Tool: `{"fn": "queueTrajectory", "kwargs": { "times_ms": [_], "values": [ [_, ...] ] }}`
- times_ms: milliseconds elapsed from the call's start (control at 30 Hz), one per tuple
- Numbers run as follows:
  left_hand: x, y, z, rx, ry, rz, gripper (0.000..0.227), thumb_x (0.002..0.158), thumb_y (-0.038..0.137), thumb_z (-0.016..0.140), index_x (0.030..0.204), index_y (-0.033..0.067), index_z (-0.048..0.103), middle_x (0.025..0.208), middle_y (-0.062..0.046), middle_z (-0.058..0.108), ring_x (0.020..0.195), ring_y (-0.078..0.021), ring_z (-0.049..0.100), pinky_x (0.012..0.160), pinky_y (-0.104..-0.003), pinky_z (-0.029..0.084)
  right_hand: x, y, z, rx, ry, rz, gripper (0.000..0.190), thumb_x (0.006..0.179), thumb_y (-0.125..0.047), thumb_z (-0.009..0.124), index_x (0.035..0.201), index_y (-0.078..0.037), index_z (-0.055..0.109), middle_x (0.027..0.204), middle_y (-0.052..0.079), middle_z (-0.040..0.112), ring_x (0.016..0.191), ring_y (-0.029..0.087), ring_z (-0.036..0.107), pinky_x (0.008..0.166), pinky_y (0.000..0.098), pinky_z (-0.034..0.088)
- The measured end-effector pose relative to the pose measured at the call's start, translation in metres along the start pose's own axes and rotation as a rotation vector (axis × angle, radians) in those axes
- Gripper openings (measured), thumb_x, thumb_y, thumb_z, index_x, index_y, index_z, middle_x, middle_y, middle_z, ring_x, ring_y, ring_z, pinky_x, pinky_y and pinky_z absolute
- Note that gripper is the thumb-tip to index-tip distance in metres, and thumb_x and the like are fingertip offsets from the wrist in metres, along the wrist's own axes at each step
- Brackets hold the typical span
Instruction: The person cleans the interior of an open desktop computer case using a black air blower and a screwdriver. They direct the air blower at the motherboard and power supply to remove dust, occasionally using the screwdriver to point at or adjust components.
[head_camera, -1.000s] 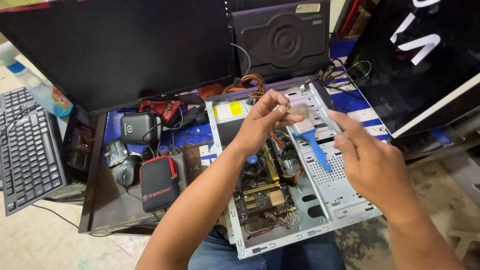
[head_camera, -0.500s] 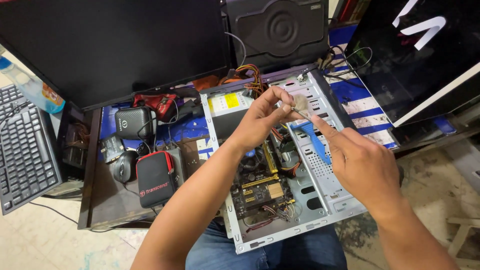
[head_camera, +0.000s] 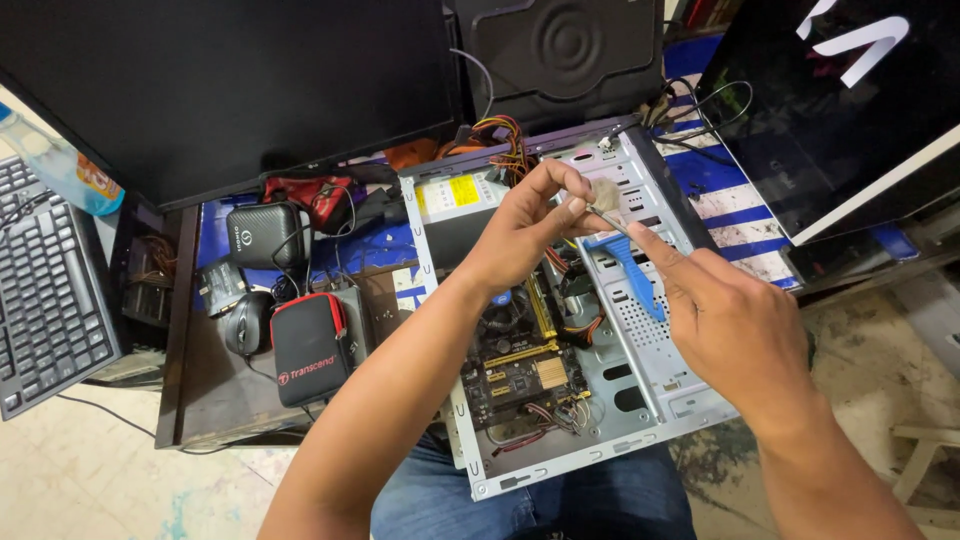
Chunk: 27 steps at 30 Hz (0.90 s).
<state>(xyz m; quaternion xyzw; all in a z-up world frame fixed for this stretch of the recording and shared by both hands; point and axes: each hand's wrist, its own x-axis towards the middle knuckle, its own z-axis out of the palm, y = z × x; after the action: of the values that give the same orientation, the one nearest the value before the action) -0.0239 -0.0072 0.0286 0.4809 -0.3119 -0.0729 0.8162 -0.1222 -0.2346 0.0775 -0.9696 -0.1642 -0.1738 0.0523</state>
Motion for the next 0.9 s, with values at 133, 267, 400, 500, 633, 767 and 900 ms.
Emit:
{"fn": "queueTrajectory", "kwargs": {
  "times_ms": [133,267,400,500,633,767,900],
  "values": [
    [0.0,0.0,-0.001,0.042,-0.012,0.031,0.01,0.107,0.018,0.059,0.111,0.0114,0.053,0.107,-0.004,0.054,0.103,-0.0222,0.074,0.1,-0.036,0.062,0.003,-0.001,-0.002,0.036,0.0,0.002,0.067,0.099,-0.009,0.058,0.156,-0.042,0.052,0.072,-0.004,0.056,0.055,0.03,0.055,0.052,0.0521,0.052],
    [0.001,0.003,0.002,0.223,-0.087,0.089,0.004,0.109,0.017,0.052,0.11,0.0128,0.051,0.107,-0.004,0.05,0.104,-0.0237,0.073,0.099,-0.033,0.061,0.012,0.003,-0.006,0.248,-0.214,0.132,0.063,0.098,-0.013,0.05,0.154,-0.041,0.052,0.09,-0.001,0.079,0.068,0.03,0.067,0.068,0.0477,0.051],
    [-0.005,0.013,0.011,0.375,-0.046,-0.039,0.008,0.11,0.024,0.049,0.107,0.0168,0.047,0.101,-0.002,0.058,0.111,-0.0188,0.075,0.042,-0.016,0.048,0.009,-0.001,-0.003,0.105,-0.088,0.047,0.058,0.099,-0.01,0.051,0.151,-0.034,0.061,0.094,0.004,0.067,0.075,0.038,0.066,0.061,0.0575,0.054],
    [-0.001,-0.001,0.004,0.285,-0.091,0.06,0.009,0.109,0.018,0.052,0.11,0.0095,0.048,0.109,-0.005,0.052,0.105,-0.023,0.074,0.098,-0.031,0.062,0.009,-0.006,-0.002,0.005,0.042,-0.075,0.055,0.103,-0.006,0.058,0.153,-0.028,0.066,0.083,0.003,0.06,0.059,0.031,0.059,0.048,0.0488,0.052],
    [0.003,-0.008,0.003,0.198,-0.101,0.128,0.003,0.109,0.01,0.051,0.108,0.009,0.048,0.103,-0.006,0.053,0.093,-0.0167,0.069,0.095,-0.031,0.065,0.017,-0.004,0.014,-0.153,0.134,-0.168,0.055,0.107,-0.01,0.065,0.155,-0.036,0.07,0.081,-0.001,0.054,0.056,0.027,0.054,0.042,0.0425,0.043],
    [0.003,-0.009,-0.009,0.135,0.04,0.143,0.021,0.104,0.01,0.064,0.11,0.0132,0.044,0.1,-0.008,0.064,0.074,-0.0169,0.069,0.07,-0.024,0.062,0.028,0.002,0.024,-0.283,0.152,-0.232,0.075,0.111,-0.006,0.066,0.173,-0.045,0.05,0.079,-0.003,0.046,0.052,0.022,0.044,0.042,0.036,0.041],
    [0.003,-0.016,-0.018,0.049,0.093,0.121,0.026,0.103,0.012,0.07,0.114,0.0132,0.047,0.104,-0.01,0.073,0.069,-0.0218,0.07,0.071,-0.031,0.063,0.033,0.003,0.031,-0.342,0.261,-0.265,0.059,0.121,-0.021,0.074,0.172,-0.046,0.06,0.078,-0.007,0.046,0.056,0.021,0.048,0.047,0.0362,0.044]
  ]
}}
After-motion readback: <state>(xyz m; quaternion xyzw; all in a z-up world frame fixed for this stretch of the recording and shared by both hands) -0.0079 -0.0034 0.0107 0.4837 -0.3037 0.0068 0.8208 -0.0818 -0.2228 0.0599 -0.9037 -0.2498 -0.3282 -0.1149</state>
